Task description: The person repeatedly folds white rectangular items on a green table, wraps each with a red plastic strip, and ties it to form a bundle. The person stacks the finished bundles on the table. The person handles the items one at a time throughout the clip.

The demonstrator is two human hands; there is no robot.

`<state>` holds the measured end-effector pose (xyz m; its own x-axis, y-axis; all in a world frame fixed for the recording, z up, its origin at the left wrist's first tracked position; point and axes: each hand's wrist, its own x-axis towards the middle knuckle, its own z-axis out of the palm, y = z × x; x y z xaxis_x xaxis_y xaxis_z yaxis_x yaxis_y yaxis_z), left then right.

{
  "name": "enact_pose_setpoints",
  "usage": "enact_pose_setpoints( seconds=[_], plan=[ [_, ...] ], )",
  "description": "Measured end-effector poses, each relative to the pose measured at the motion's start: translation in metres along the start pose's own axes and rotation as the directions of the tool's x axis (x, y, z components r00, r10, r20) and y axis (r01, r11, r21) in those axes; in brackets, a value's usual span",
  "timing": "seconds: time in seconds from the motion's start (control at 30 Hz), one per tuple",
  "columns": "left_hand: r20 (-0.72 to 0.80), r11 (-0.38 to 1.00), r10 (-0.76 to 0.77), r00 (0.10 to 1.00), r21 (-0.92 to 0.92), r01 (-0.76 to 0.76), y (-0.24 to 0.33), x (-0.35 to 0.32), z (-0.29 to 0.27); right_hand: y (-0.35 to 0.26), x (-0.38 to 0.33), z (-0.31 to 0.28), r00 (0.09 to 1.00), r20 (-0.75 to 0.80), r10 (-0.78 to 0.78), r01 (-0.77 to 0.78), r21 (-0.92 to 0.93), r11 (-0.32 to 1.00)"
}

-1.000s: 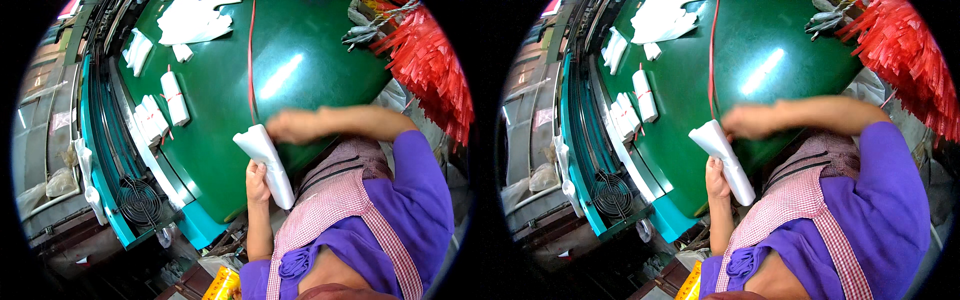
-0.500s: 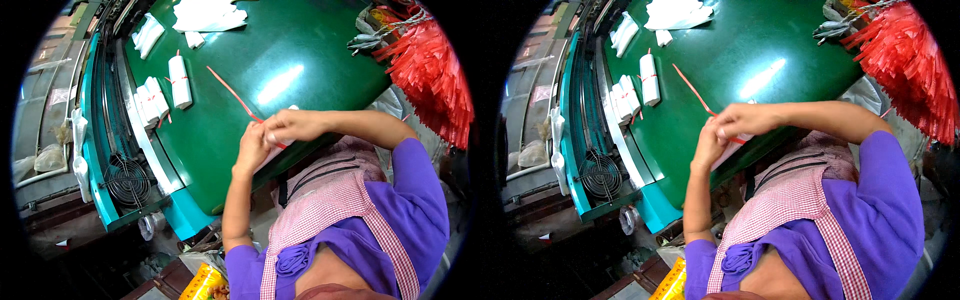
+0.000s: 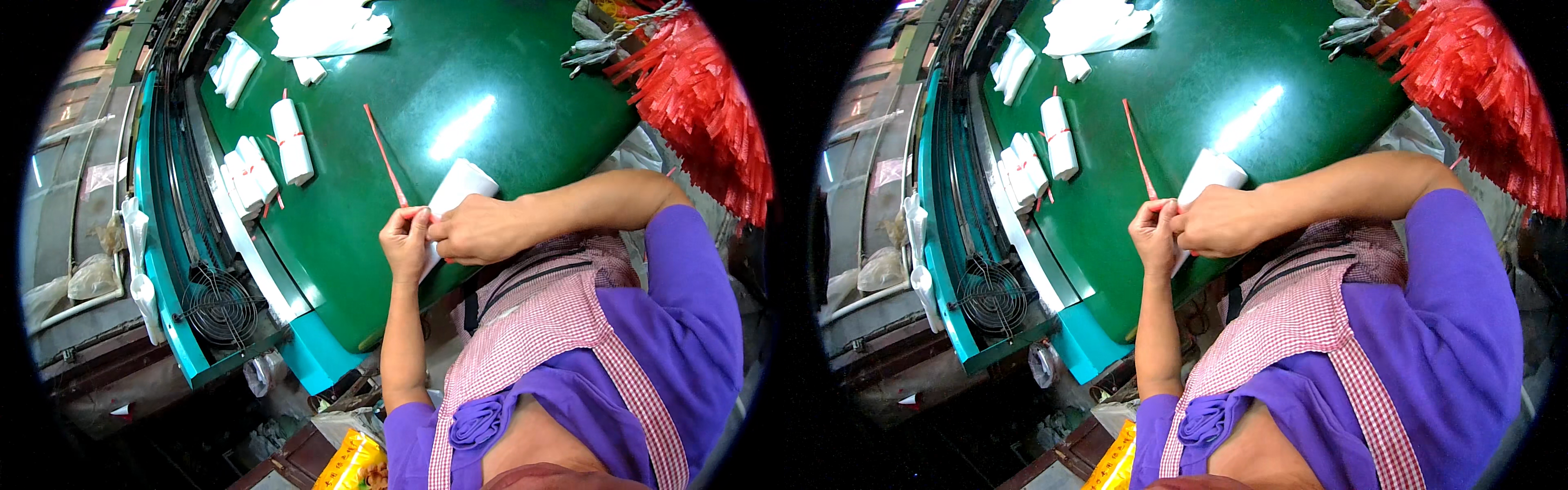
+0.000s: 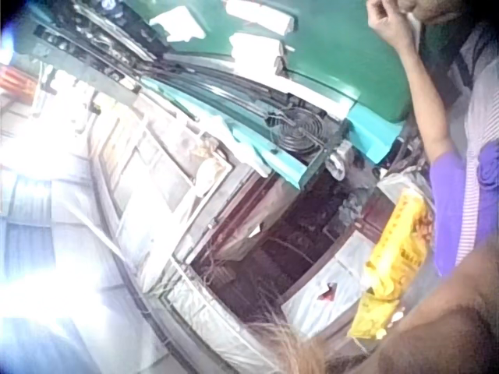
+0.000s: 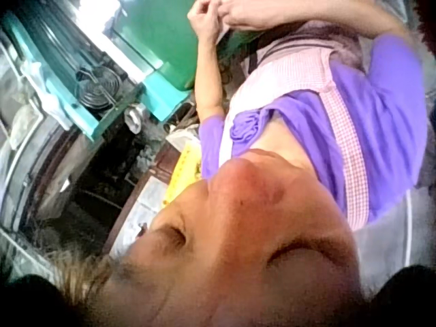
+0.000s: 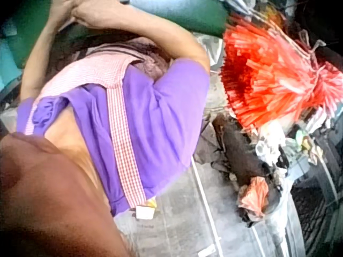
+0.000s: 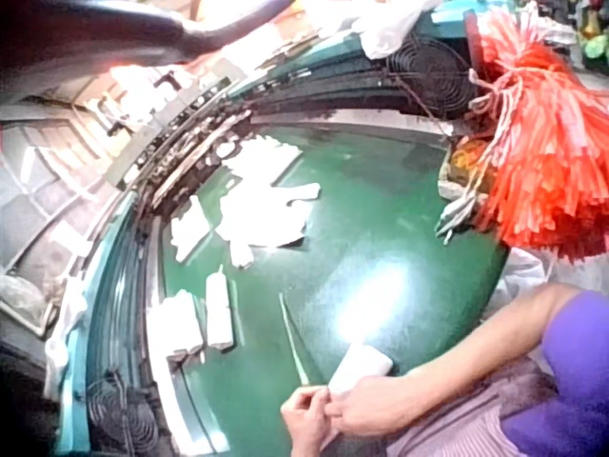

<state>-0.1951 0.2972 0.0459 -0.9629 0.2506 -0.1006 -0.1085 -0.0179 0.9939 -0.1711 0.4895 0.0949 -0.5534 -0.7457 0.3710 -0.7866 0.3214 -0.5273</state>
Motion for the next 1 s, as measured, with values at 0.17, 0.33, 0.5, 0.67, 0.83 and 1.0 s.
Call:
enact_pose_setpoints(
  seconds=[0.17, 0.33, 0.5, 0.67, 0.83, 1.0],
  plan=[
    [-0.007, 0.940, 0.228, 0.974, 0.262, -0.218, 0.005, -0.008, 0.008, 0.051, 0.019, -0.003, 0.804, 0.341, 0.487, -0.442, 0.891, 0.106],
    [0.535, 0.236, 0.613, 0.581, 0.578, -0.781, 0.006, -0.022, 0.022, 0.053, 0.019, 0.028, 0.952, 0.028, 0.304, -0.269, 0.550, 0.791],
    [0.248, 0.483, 0.568, 0.784, 0.671, -0.563, 0.020, -0.009, -0.001, 0.048, 0.006, 0.013, 0.964, 0.005, 0.266, -0.259, 0.260, 0.930],
    [0.057, 0.540, 0.347, 0.936, 0.804, -0.249, 0.014, 0.033, -0.051, 0.013, 0.002, 0.010, 0.989, -0.013, -0.150, 0.146, -0.170, 0.975],
    [0.125, 0.197, 0.635, 0.762, 0.928, -0.316, 0.051, 0.094, -0.083, 0.064, 0.028, 0.007, 0.998, 0.061, 0.022, -0.010, -0.184, 0.983],
    [0.136, -0.220, 0.574, 0.808, 0.975, -0.008, 0.044, 0.179, -0.145, 0.123, 0.098, -0.005, 0.730, -0.437, 0.525, -0.482, 0.215, 0.849]
  ],
)
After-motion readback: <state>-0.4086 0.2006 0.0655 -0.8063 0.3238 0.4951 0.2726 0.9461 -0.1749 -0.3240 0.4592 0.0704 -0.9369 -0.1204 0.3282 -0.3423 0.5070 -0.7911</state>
